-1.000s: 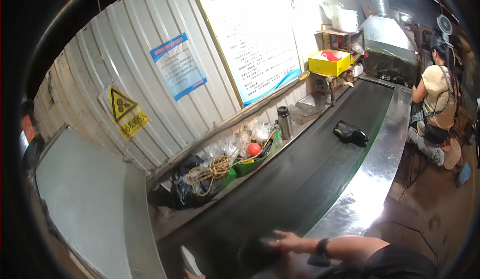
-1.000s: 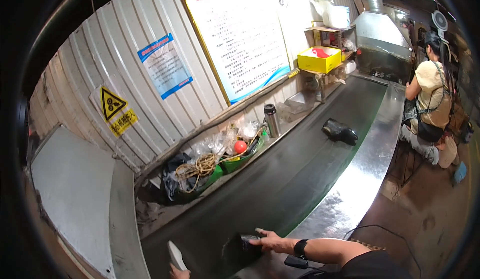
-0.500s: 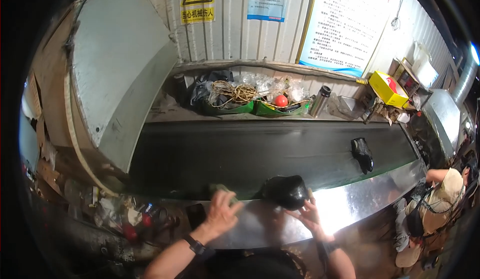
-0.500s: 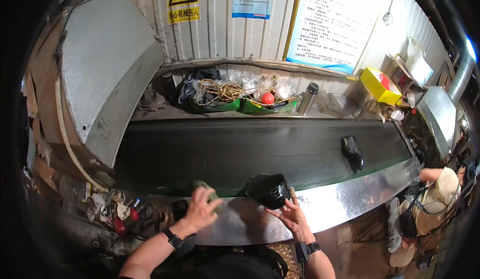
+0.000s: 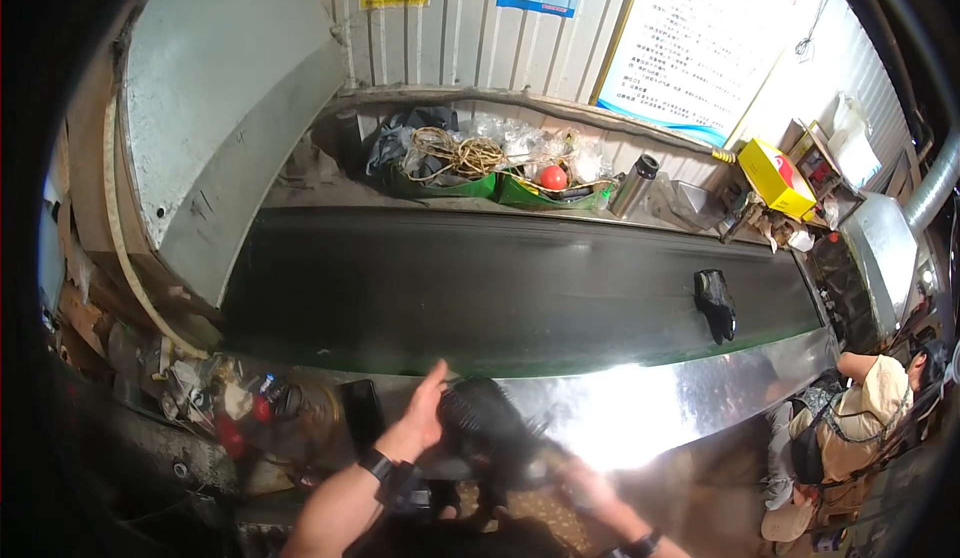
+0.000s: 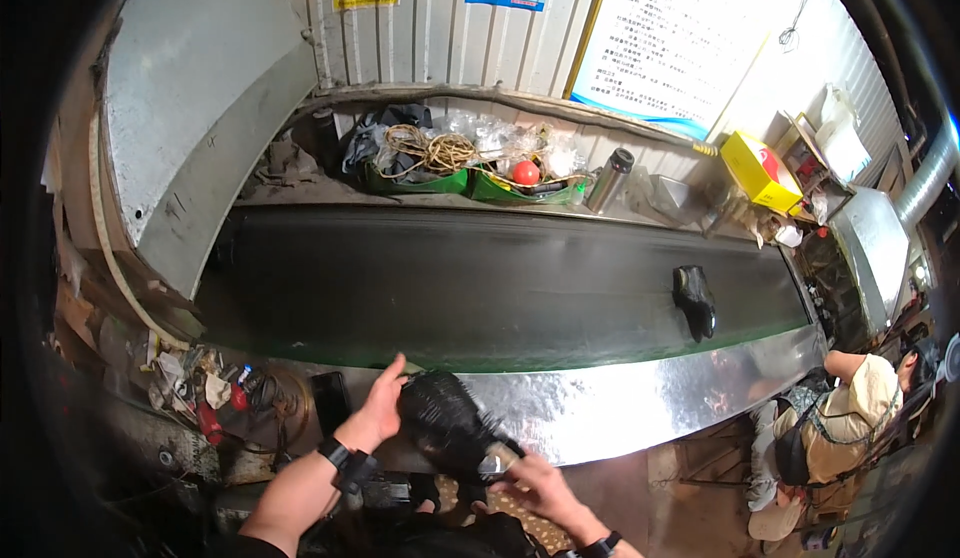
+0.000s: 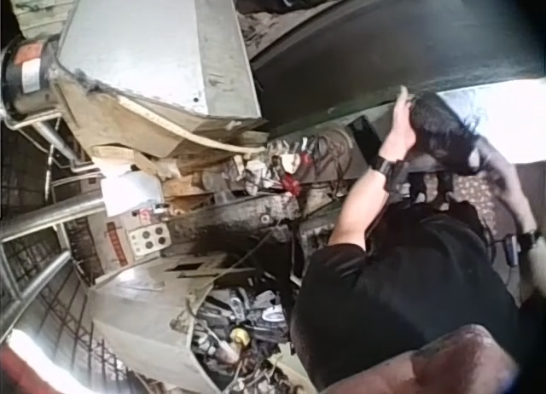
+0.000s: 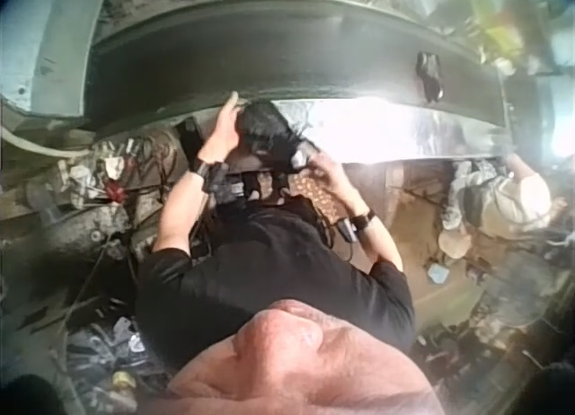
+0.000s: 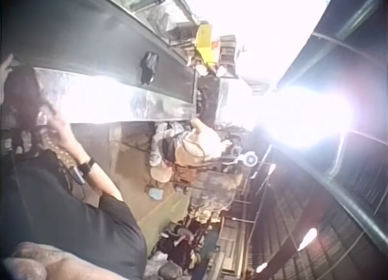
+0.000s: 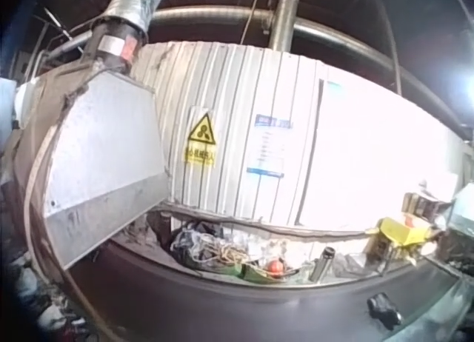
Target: Operator uses a toe lasting machine to shape the front part of shoes onto a last, then places the shoes on a conveyor belt.
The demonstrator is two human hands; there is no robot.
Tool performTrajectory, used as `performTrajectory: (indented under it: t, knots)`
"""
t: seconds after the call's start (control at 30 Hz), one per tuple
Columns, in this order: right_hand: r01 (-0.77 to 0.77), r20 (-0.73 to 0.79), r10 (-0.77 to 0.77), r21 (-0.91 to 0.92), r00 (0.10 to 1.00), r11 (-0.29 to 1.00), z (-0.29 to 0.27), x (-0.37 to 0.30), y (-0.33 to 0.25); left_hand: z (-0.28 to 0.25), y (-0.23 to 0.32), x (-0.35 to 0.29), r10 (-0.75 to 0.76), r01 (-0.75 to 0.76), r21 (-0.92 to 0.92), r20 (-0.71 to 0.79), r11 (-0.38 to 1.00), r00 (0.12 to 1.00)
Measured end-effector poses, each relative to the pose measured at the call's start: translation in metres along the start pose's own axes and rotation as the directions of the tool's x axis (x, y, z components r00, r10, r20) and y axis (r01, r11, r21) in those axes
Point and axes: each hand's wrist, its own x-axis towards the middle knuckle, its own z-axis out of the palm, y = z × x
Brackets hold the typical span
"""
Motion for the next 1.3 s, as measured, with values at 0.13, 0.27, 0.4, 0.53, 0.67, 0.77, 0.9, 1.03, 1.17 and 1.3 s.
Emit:
performTrajectory:
  t: [0.13, 0.27, 0.4, 0.53, 0.67, 0.77, 0.9, 1.03, 1.17, 1.3]
  knots:
    - [0.342, -0.032, -0.363, -0.263, 0.931, 0.902, 0.057, -0.009, 0.013, -0.044, -0.002, 0.034, 0.439, -0.204, 0.712, -0.16, 0.672, 0.884]
    - [0.387, -0.052, -0.428, -0.337, 0.902, 0.858, 0.074, 0.032, 0.013, -0.047, 0.008, 0.06, 0.855, -0.113, 0.982, 0.188, -0.152, 0.483]
    - [0.126, -0.286, -0.11, 0.037, 0.952, 0.991, 0.078, 0.063, 0.005, -0.053, 0.006, 0.072, 0.916, 0.013, 0.999, 0.026, -0.035, 0.401]
    - [0.134, -0.183, -0.095, 0.209, 0.978, 0.969, 0.054, 0.044, 0.014, -0.058, -0.027, 0.054, 0.826, 0.05, 0.997, -0.072, 0.053, 0.559]
    - [0.162, 0.037, -0.164, 0.066, 0.986, 0.985, 0.061, 0.012, 0.05, -0.05, -0.065, 0.053, 0.807, 0.12, 0.965, -0.26, 0.233, 0.53]
    - [0.208, 0.081, -0.213, 0.066, 0.974, 0.976, 0.063, 0.018, 0.065, -0.013, -0.085, 0.047, 0.807, 0.309, 0.926, -0.349, 0.217, 0.477]
    - [0.384, 0.037, -0.392, 0.133, 0.919, 0.913, 0.054, 0.032, 0.068, -0.022, -0.08, 0.053, 0.828, 0.256, 0.922, -0.375, 0.289, 0.417]
    - [0.28, 0.099, -0.301, 0.183, 0.948, 0.943, 0.055, 0.025, 0.065, -0.042, -0.081, 0.044, 0.845, 0.158, 0.924, -0.383, 0.349, 0.374]
    - [-0.081, 0.326, -0.146, 0.591, 0.934, 0.803, 0.044, 0.031, 0.042, -0.028, -0.076, -0.026, 0.859, -0.001, 0.923, -0.358, 0.385, 0.366]
    - [-0.643, 0.667, 0.185, 0.547, 0.722, 0.537, 0.032, 0.087, -0.053, -0.041, -0.081, -0.101, 0.995, -0.128, 0.988, -0.078, 0.086, 0.062]
